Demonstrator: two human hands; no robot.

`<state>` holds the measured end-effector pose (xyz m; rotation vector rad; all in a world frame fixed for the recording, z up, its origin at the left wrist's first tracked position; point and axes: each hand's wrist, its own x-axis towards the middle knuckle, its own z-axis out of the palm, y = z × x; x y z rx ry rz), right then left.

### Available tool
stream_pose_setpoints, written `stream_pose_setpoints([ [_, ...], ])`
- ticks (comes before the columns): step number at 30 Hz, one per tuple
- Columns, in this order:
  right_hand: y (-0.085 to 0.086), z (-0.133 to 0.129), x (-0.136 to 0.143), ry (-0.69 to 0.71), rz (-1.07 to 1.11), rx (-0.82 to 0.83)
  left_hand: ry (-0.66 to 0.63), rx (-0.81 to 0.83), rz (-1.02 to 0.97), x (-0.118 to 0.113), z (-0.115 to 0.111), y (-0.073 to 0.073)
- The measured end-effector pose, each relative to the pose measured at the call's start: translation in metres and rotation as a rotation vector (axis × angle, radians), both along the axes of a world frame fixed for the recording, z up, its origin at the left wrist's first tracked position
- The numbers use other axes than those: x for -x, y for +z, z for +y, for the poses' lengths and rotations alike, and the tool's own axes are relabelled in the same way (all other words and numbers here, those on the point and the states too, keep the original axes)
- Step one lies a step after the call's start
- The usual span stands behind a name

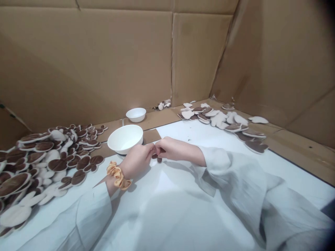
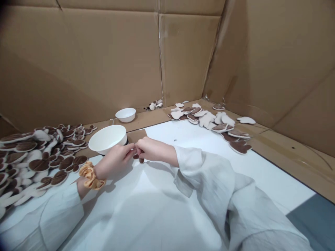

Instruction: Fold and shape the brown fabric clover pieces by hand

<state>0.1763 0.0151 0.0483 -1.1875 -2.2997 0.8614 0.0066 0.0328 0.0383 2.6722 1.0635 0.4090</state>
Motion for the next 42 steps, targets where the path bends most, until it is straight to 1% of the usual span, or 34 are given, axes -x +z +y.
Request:
stream_pose_setpoints([
  [2, -0.005, 0.003, 0.0, -0.032, -0.015, -0.017, 0.042, -0.043, 0.06, -0.002, -0.002, 0.001],
  [5, -0.014, 0.009, -0.001, -0.134, 0.041, -0.082, 0.132, -0.077, 0.133, -0.004, -0.007, 0.0],
  [7, -0.018, 0.011, -0.001, -0.21, 0.097, -0.137, 0.184, -0.062, 0.083, -0.005, -0.011, 0.0],
  [9, -0.021, 0.014, 0.0, -0.284, 0.197, -0.132, 0.22, -0.035, -0.04, -0.005, -0.014, -0.001],
  [12, -0.023, 0.016, 0.003, -0.348, 0.509, 0.005, 0.253, 0.007, -0.197, -0.007, -0.017, -0.004],
  [14, -0.025, 0.016, 0.007, -0.342, 0.714, 0.12, 0.258, 0.019, -0.25, -0.008, -0.019, -0.009],
  [16, -0.026, 0.015, 0.01, -0.334, 0.839, 0.2, 0.258, -0.01, -0.278, -0.008, -0.021, -0.014],
  [20, -0.026, 0.009, 0.014, -0.386, 0.942, 0.3, 0.281, -0.096, -0.272, -0.009, -0.02, -0.022],
  [24, -0.022, 0.001, 0.018, -0.46, 1.052, 0.405, 0.249, -0.129, -0.346, -0.009, -0.017, -0.027],
  [27, -0.019, -0.004, 0.022, -0.454, 1.088, 0.463, 0.255, -0.148, -0.377, -0.009, -0.015, -0.026],
  [30, -0.016, -0.005, 0.022, -0.425, 1.101, 0.464, 0.262, -0.156, -0.389, -0.009, -0.016, -0.025],
  [33, -0.007, 0.005, 0.009, -0.393, 1.148, 0.404, 0.255, -0.182, -0.382, -0.007, -0.019, -0.03],
  [34, -0.003, 0.01, 0.002, -0.396, 1.189, 0.348, 0.245, -0.186, -0.354, -0.006, -0.02, -0.033],
  [36, 0.005, 0.021, -0.015, -0.443, 1.293, 0.158, 0.227, -0.176, -0.246, -0.004, -0.021, -0.039],
  [37, 0.008, 0.026, -0.023, -0.445, 1.314, 0.089, 0.23, -0.178, -0.179, -0.004, -0.021, -0.041],
  [39, 0.013, 0.033, -0.032, -0.445, 1.247, 0.02, 0.237, -0.238, -0.046, -0.006, -0.021, -0.045],
  [40, 0.014, 0.034, -0.034, -0.429, 1.198, -0.019, 0.219, -0.292, 0.016, -0.007, -0.021, -0.045],
  [42, 0.013, 0.031, -0.03, -0.377, 1.101, -0.096, 0.13, -0.412, 0.115, -0.012, -0.025, -0.045],
])
